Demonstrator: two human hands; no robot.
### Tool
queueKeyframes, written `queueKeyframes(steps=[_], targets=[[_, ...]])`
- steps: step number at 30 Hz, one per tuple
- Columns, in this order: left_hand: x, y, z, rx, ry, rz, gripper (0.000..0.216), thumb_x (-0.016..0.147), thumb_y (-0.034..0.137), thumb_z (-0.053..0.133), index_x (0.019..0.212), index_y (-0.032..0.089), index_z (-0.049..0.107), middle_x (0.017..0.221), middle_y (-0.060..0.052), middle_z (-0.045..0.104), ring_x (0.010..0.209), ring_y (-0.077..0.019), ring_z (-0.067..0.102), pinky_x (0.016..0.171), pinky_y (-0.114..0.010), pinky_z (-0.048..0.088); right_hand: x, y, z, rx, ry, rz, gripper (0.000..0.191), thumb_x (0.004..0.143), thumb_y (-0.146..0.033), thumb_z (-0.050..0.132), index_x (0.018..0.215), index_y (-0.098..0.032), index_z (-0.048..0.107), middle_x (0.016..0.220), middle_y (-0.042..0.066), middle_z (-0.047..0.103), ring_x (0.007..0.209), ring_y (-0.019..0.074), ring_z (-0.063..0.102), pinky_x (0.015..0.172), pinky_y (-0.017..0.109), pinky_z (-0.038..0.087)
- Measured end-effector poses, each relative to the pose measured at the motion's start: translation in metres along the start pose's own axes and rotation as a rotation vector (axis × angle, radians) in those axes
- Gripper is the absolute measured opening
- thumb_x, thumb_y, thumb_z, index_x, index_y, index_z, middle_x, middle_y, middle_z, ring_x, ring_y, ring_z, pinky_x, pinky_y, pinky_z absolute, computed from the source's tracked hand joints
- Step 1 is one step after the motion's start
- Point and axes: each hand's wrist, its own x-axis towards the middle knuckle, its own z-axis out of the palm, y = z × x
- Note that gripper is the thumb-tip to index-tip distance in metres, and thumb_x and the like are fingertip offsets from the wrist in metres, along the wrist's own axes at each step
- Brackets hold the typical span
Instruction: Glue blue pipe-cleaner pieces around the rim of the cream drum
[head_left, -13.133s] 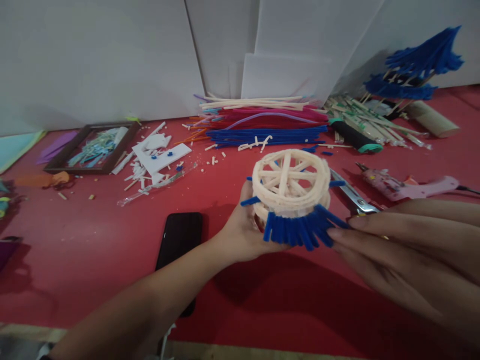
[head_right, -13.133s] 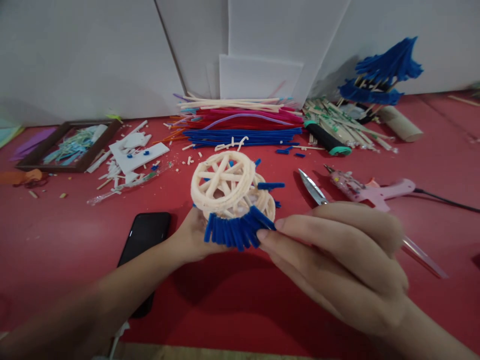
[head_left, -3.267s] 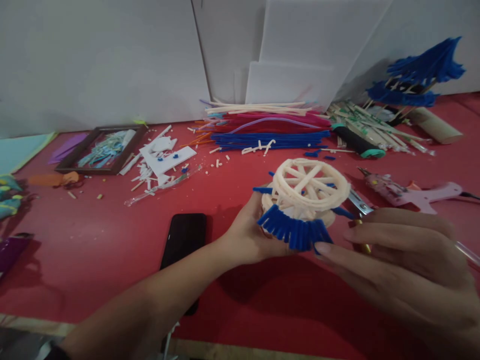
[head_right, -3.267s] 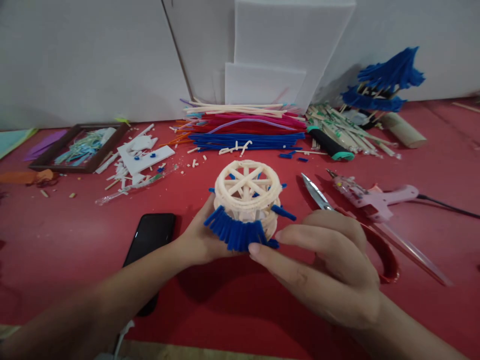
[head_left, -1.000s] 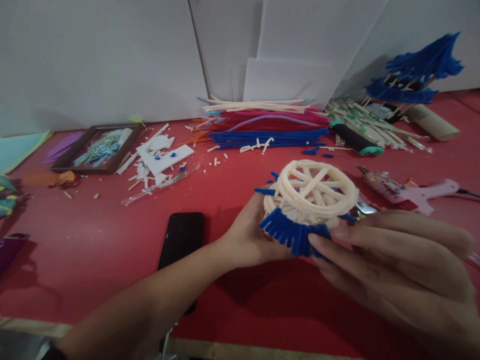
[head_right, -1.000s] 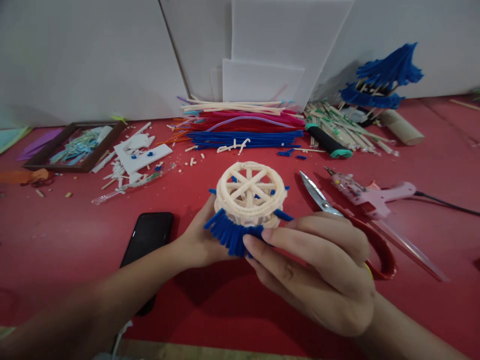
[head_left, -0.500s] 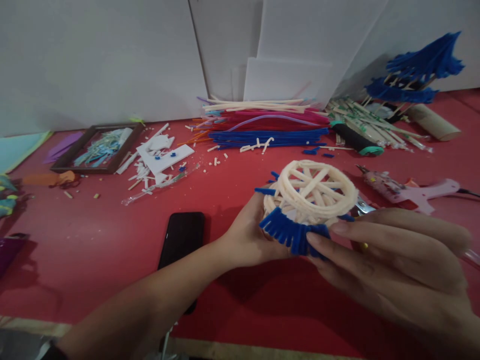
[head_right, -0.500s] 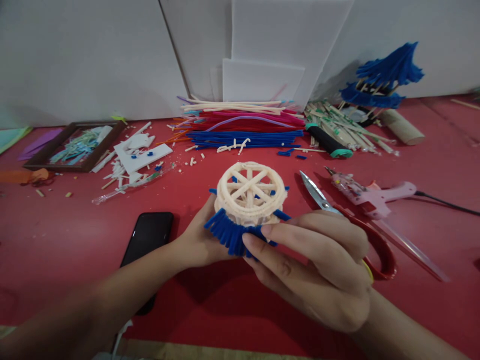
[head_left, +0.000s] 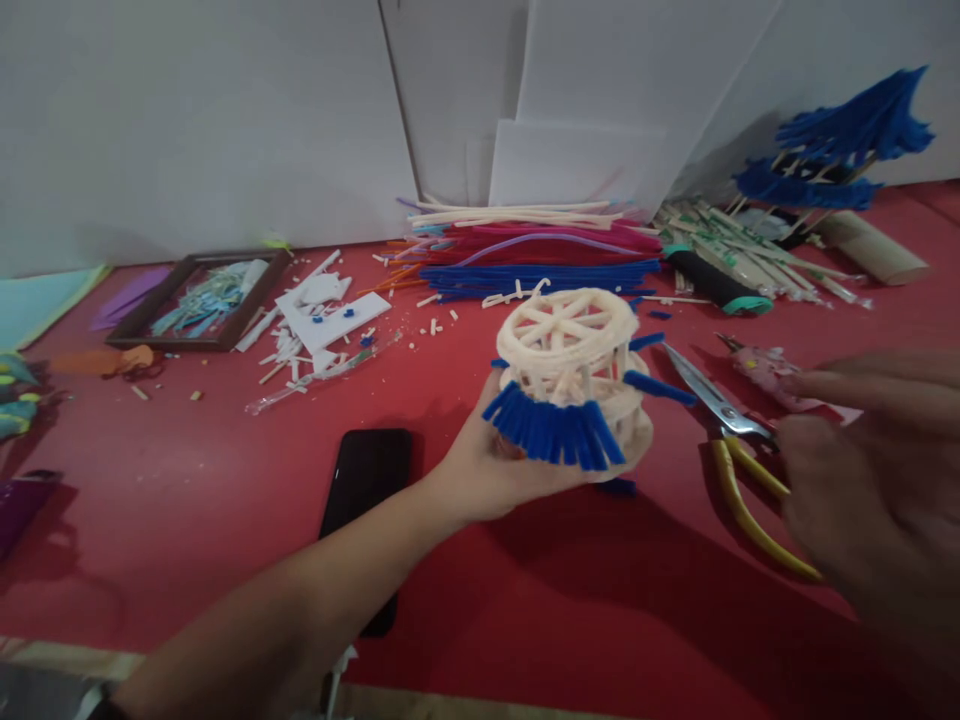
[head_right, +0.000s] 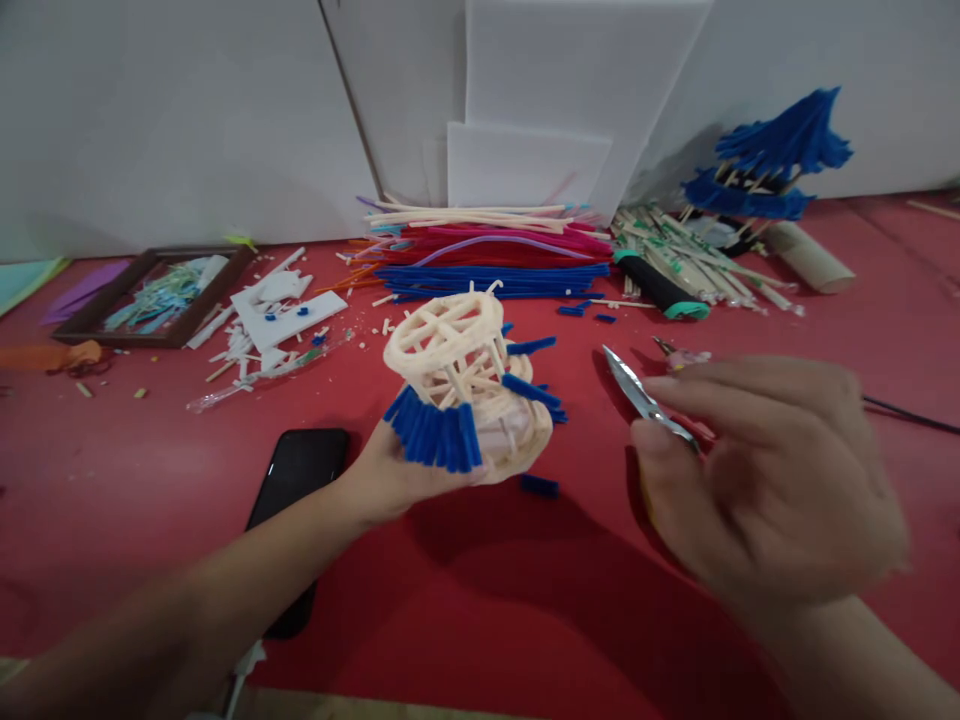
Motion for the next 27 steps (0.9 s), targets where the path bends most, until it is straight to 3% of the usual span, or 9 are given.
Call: queueKeyframes(steps=[2, 5, 7, 9, 11, 16, 21, 24, 27], targets=[[-0.004, 0.002, -0.001, 0.015, 0.002, -0.005, 0.060, 0.056, 0.027, 0.092, 0.112, 0.020, 0.070, 0.113, -0.010, 0.077, 0.117, -0.0370, 0.068, 0.106, -0.055, 0.052, 0.010, 0.009, 0.000, -0.056, 0.002, 0.033, 0.015, 0.090, -0.038, 0.057, 0.089, -0.024, 0.063, 0.081, 0.007, 0.067, 0.080, 0.0222, 0.065, 0.077, 0.043, 0.052], [-0.003, 0.007, -0.002, -0.030, -0.034, -0.056, 0.057, 0.054, 0.040, 0.092, 0.104, 0.019, 0.073, 0.105, -0.010, 0.079, 0.115, -0.0376, 0.069, 0.106, -0.053, 0.052, 0.021, 0.050, 0.000, -0.236, -0.113, 0.256, 0.032, 0.090, -0.049, 0.049, 0.097, -0.024, 0.067, 0.090, 0.010, 0.068, 0.082, 0.0242, 0.063, 0.074, 0.043, 0.048], [-0.001, 0.012, -0.002, -0.068, -0.068, -0.094, 0.061, 0.052, 0.049, 0.092, 0.103, 0.019, 0.073, 0.102, -0.010, 0.080, 0.114, -0.0371, 0.070, 0.106, -0.052, 0.052, 0.025, 0.090, -0.002, -0.360, -0.324, 0.397, 0.031, 0.080, -0.052, 0.054, 0.092, -0.026, 0.067, 0.082, 0.008, 0.067, 0.065, 0.0210, 0.058, 0.060, 0.038, 0.044], [0.001, 0.015, 0.000, -0.089, -0.098, -0.088, 0.068, 0.052, 0.053, 0.091, 0.108, 0.020, 0.072, 0.099, -0.010, 0.081, 0.111, -0.0362, 0.071, 0.105, -0.051, 0.053, 0.028, 0.126, -0.005, -0.524, -0.580, 0.473, 0.032, 0.071, -0.054, 0.061, 0.086, -0.026, 0.066, 0.085, 0.011, 0.069, 0.069, 0.0235, 0.060, 0.060, 0.039, 0.044], [0.002, 0.017, 0.001, -0.103, -0.120, -0.046, 0.071, 0.054, 0.051, 0.091, 0.115, 0.022, 0.069, 0.099, -0.009, 0.081, 0.110, -0.0348, 0.073, 0.104, -0.051, 0.053, 0.030, 0.151, -0.008, -0.546, -0.686, 0.504, 0.030, 0.065, -0.055, 0.065, 0.071, -0.026, 0.063, 0.078, 0.012, 0.069, 0.066, 0.0243, 0.061, 0.058, 0.040, 0.045], [0.003, 0.013, 0.000, -0.091, -0.073, -0.005, 0.062, 0.058, 0.040, 0.091, 0.113, 0.022, 0.070, 0.110, -0.010, 0.079, 0.110, -0.0335, 0.073, 0.104, -0.051, 0.053, 0.024, 0.176, -0.015, -0.509, -0.799, 0.480, 0.036, 0.066, -0.063, 0.056, 0.060, -0.028, 0.059, 0.068, 0.012, 0.068, 0.059, 0.0260, 0.062, 0.059, 0.044, 0.048], [0.005, 0.010, -0.004, -0.081, -0.035, 0.007, 0.064, 0.060, 0.037, 0.090, 0.118, 0.026, 0.067, 0.098, -0.006, 0.081, 0.100, -0.0310, 0.076, 0.100, -0.051, 0.055, 0.006, 0.194, -0.016, -0.426, -0.798, 0.309, 0.039, 0.059, -0.051, 0.053, 0.089, -0.032, 0.068, 0.106, 0.013, 0.072, 0.099, 0.0341, 0.067, 0.084, 0.053, 0.051], [0.004, 0.008, -0.006, -0.067, -0.047, 0.043, 0.069, 0.062, 0.035, 0.090, 0.126, 0.029, 0.063, 0.107, -0.005, 0.080, 0.107, -0.0293, 0.074, 0.103, -0.049, 0.054, 0.001, 0.204, -0.011, -0.345, -0.834, 0.231, 0.048, 0.061, -0.050, 0.050, 0.103, -0.034, 0.067, 0.119, 0.007, 0.070, 0.108, 0.0300, 0.066, 0.092, 0.049, 0.052], [0.002, 0.009, -0.004, -0.018, -0.067, 0.097, 0.065, 0.064, 0.032, 0.089, 0.124, 0.026, 0.064, 0.112, -0.005, 0.078, 0.112, -0.0286, 0.072, 0.106, -0.047, 0.052, 0.003, 0.212, -0.008, -0.313, -0.869, 0.180, 0.039, 0.067, -0.043, 0.045, 0.097, -0.033, 0.067, 0.108, 0.006, 0.073, 0.096, 0.0245, 0.070, 0.085, 0.041, 0.057]])
